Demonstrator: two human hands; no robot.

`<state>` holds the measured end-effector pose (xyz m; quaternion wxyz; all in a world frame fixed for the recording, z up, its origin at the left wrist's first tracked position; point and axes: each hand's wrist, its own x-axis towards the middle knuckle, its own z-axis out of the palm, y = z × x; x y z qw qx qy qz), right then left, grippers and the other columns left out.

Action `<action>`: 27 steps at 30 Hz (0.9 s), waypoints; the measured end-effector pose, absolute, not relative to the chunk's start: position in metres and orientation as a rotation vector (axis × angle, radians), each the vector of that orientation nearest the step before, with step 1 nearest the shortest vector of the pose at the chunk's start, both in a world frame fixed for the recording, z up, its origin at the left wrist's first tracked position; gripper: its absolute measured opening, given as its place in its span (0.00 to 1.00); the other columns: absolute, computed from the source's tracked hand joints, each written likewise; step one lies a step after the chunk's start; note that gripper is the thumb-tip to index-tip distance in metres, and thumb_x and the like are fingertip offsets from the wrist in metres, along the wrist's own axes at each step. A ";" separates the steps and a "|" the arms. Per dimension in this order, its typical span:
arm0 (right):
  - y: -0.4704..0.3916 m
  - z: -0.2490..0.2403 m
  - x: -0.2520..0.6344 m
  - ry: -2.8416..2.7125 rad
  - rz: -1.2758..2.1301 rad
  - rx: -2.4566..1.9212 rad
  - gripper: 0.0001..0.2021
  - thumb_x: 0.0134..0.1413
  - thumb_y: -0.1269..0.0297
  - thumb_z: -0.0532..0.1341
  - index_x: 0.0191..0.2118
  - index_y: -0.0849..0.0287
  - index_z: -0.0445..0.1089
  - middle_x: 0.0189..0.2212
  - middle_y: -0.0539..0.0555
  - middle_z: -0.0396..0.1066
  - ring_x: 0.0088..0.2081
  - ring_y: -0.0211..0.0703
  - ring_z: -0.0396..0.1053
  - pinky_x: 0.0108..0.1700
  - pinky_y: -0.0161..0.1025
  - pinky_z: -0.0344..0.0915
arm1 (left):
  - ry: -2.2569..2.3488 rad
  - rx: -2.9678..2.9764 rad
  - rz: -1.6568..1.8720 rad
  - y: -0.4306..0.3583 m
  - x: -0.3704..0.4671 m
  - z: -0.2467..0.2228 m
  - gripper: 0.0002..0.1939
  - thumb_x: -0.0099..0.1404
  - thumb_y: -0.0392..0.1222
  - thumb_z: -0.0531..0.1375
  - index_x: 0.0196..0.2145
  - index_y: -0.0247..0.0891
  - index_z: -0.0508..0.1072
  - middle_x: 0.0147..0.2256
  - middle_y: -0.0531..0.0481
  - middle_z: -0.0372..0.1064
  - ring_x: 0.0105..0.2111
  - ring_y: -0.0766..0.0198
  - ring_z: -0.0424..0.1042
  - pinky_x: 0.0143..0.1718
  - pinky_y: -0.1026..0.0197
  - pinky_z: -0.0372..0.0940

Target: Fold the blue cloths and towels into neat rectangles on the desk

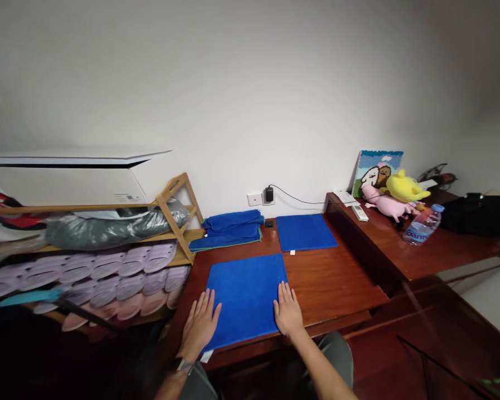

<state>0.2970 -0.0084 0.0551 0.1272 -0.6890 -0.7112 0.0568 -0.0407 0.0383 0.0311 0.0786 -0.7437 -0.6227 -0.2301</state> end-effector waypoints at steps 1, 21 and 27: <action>-0.010 0.052 0.297 -2.071 0.160 -1.999 0.34 0.79 0.53 0.40 0.80 0.66 0.50 0.79 0.58 0.47 0.80 0.50 0.48 0.79 0.50 0.48 | -1.839 -2.227 -0.702 0.038 -0.036 0.036 0.38 0.80 0.58 0.39 0.75 0.30 0.62 0.73 0.33 0.63 0.73 0.43 0.62 0.75 0.35 0.55; -0.010 0.047 0.299 -2.086 0.133 -1.974 0.33 0.79 0.53 0.41 0.80 0.63 0.51 0.78 0.59 0.48 0.79 0.52 0.50 0.78 0.52 0.50 | -1.908 -2.292 -0.557 0.005 -0.051 0.019 0.36 0.79 0.58 0.43 0.75 0.36 0.63 0.74 0.38 0.61 0.75 0.46 0.60 0.74 0.39 0.59; -0.019 0.067 0.296 -2.080 0.119 -1.971 0.32 0.79 0.54 0.42 0.78 0.63 0.56 0.78 0.61 0.54 0.78 0.54 0.54 0.77 0.53 0.52 | -1.955 -2.299 -0.603 0.003 -0.044 0.024 0.36 0.79 0.56 0.43 0.74 0.32 0.63 0.74 0.36 0.62 0.75 0.46 0.59 0.75 0.37 0.57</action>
